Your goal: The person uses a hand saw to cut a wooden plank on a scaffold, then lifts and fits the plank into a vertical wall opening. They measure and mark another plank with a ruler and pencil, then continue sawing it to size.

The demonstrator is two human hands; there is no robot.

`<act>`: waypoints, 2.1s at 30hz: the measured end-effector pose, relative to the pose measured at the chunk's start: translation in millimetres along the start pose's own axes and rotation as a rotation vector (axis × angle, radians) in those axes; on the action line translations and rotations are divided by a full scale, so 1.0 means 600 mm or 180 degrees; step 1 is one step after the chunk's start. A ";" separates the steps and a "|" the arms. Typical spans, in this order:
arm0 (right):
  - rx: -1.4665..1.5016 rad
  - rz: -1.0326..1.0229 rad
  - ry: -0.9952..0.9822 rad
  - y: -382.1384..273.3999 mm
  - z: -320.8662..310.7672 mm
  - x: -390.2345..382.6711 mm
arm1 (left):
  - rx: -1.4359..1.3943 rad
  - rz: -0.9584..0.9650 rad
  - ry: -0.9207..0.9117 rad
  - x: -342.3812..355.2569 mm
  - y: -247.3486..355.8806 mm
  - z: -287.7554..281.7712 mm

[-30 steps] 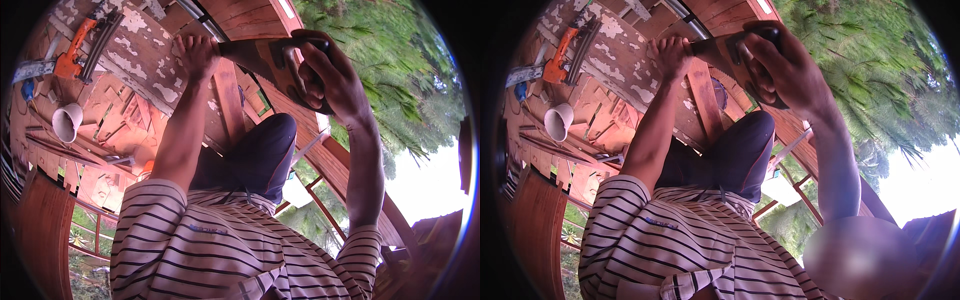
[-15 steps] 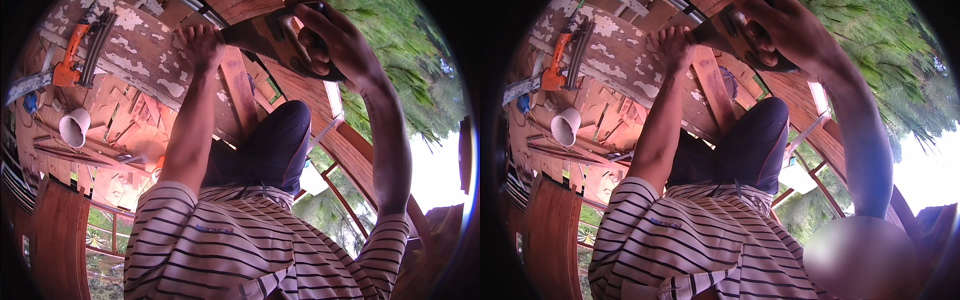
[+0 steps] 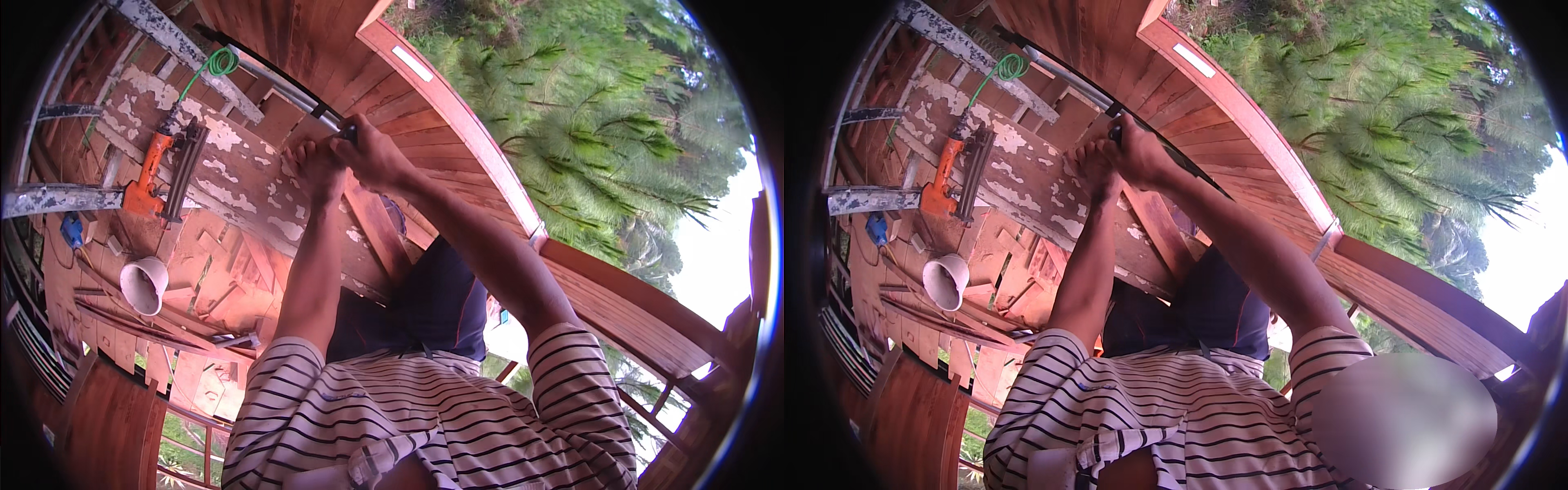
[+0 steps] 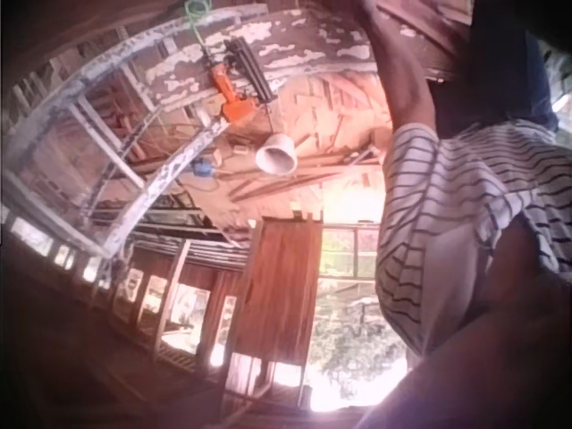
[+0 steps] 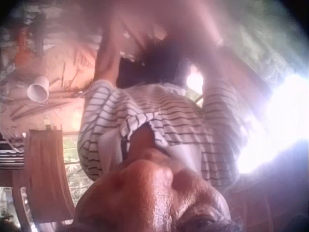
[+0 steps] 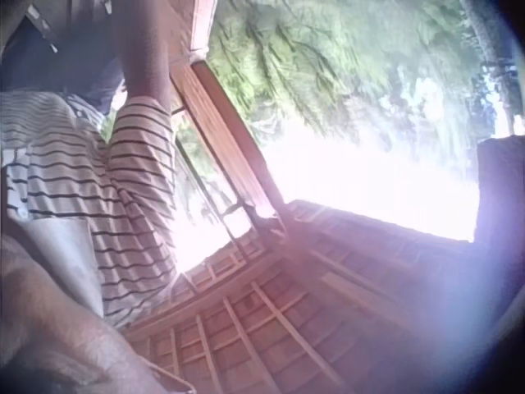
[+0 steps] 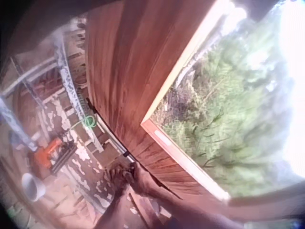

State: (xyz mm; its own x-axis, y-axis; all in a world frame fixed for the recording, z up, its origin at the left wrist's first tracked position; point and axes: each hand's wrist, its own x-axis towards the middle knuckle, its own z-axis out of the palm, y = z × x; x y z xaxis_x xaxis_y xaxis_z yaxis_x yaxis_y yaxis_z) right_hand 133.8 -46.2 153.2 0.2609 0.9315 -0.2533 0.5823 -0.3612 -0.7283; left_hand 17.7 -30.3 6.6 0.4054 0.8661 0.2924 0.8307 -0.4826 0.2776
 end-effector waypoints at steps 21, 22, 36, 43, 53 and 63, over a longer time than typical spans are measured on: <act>0.2064 0.0303 0.1229 -0.197 -0.357 -0.501 | -0.1688 -0.0761 -0.3005 0.067 -0.057 0.025; 0.2124 0.0410 0.1387 -0.190 -0.348 -0.532 | -0.1306 -0.0565 -0.2652 0.065 -0.012 -0.007; 0.2016 0.0807 0.2457 -0.132 -0.285 -0.679 | -0.2363 0.0342 -0.1025 -0.175 0.183 -0.159; 0.1985 0.0756 0.2213 -0.127 -0.278 -0.675 | -0.1742 -0.1223 -0.0857 -0.092 -0.043 -0.125; 0.1743 0.0830 0.2276 -0.172 -0.257 -0.714 | -0.0821 0.0365 -0.5447 -0.190 -0.244 -0.225; 0.1504 0.0862 0.2759 -0.219 -0.227 -0.757 | -0.0022 0.1696 -0.5519 -0.094 -0.102 -0.177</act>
State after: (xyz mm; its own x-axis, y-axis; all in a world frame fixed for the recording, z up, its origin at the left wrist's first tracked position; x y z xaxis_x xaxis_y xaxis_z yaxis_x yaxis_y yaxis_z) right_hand 43.7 -427.5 450.7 0.9149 0.4021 -0.0357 0.1068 -0.3265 -0.9391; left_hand -96.9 -63.4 70.5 0.4964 -0.2276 -0.8377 0.4937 -0.7197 0.4881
